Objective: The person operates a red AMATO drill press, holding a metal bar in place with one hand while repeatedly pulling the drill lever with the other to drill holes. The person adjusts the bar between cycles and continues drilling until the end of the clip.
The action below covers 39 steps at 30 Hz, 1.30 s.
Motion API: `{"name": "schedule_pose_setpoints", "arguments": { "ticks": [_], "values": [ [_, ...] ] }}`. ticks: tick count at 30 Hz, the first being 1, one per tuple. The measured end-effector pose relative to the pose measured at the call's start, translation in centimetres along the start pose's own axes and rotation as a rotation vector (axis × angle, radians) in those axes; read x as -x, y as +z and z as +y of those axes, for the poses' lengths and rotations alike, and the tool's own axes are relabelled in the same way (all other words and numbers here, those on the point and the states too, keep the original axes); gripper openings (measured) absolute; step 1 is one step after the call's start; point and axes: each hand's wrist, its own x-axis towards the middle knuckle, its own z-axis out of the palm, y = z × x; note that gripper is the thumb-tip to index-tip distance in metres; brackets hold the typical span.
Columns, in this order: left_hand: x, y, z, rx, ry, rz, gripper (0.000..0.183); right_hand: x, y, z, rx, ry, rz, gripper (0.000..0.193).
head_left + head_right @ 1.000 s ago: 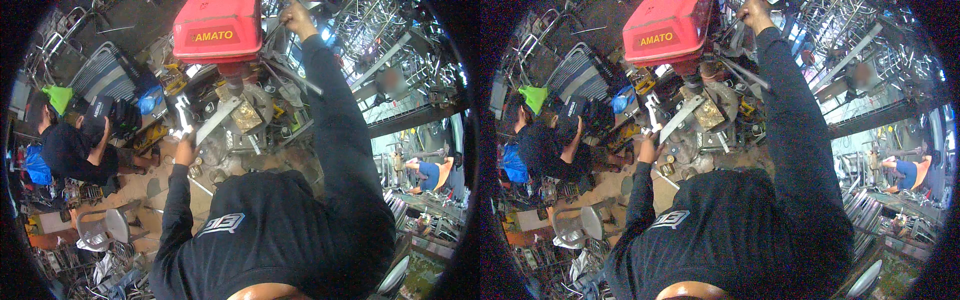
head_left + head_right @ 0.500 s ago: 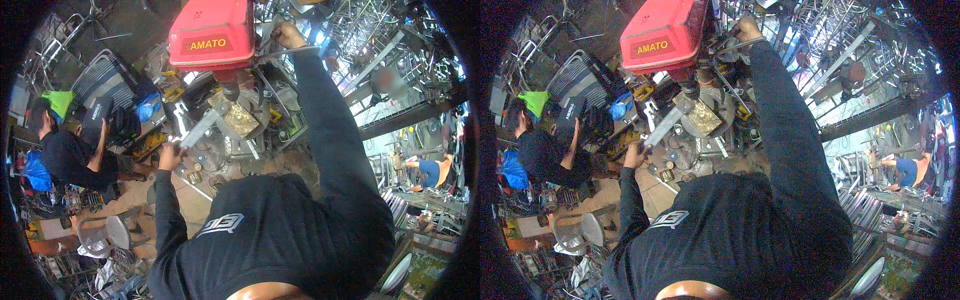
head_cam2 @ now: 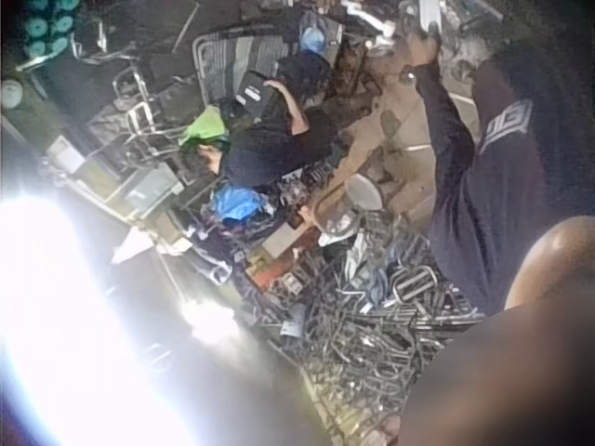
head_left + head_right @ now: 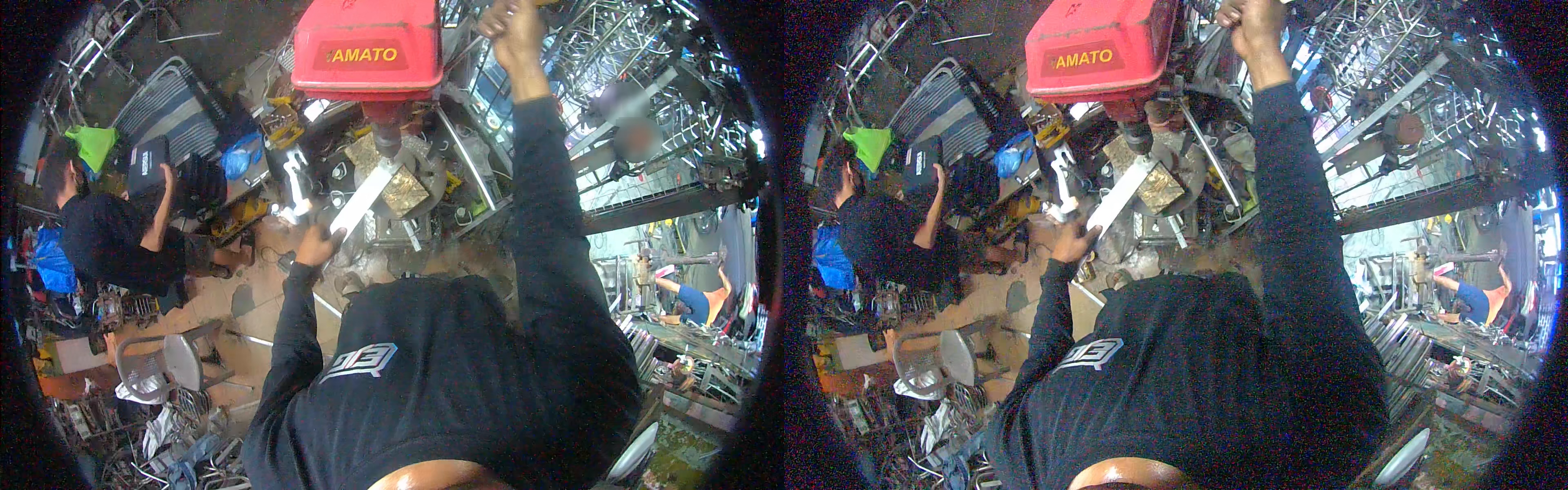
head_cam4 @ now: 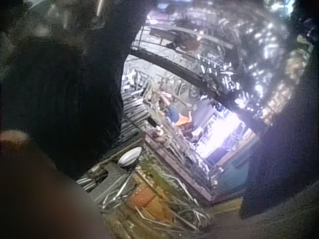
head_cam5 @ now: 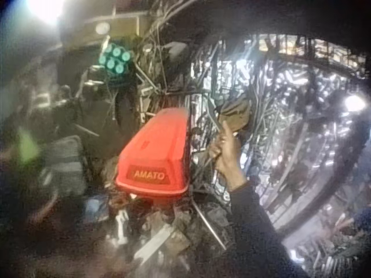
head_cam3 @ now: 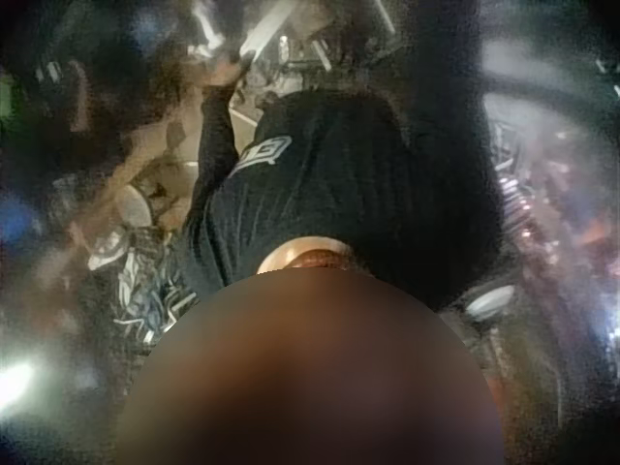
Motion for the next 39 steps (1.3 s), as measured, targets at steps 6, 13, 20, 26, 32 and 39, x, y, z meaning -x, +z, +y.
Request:
{"name": "schedule_pose_setpoints", "arguments": {
  "ticks": [6, 13, 20, 26, 32, 39],
  "values": [
    [-0.2, -0.5, 1.4, -0.048, -0.003, -0.071, 0.055, 11.0, 1.2, -1.7, 0.133, -0.298, -0.237, 0.049],
    [-2.3, -2.2, -1.8, -0.019, 0.242, -0.112, 0.053, 13.7, 0.7, -0.9, 0.17, -0.403, -0.245, 0.052],
    [-5.9, -6.3, -1.2, 0.243, -0.217, -0.549, 0.06, 13.7, 0.1, -0.4, 0.099, -0.383, -0.242, 0.054],
    [-4.1, -6.7, 2.1, -0.059, 0.011, -0.333, 0.07, 2.7, 0.4, -1.7, 0.087, 0.132, -0.019, 0.039],
    [-2.8, -5.9, 1.3, -0.034, 0.01, -0.258, 0.073, -3.8, -6.4, 3.7, 0.243, 0.183, -0.125, 0.054],
    [-3.4, -4.3, -0.6, 0.014, 0.053, -0.277, 0.086, 22.1, -12.6, 12.5, 0.809, -0.221, 0.338, 0.022]
  ]
}}
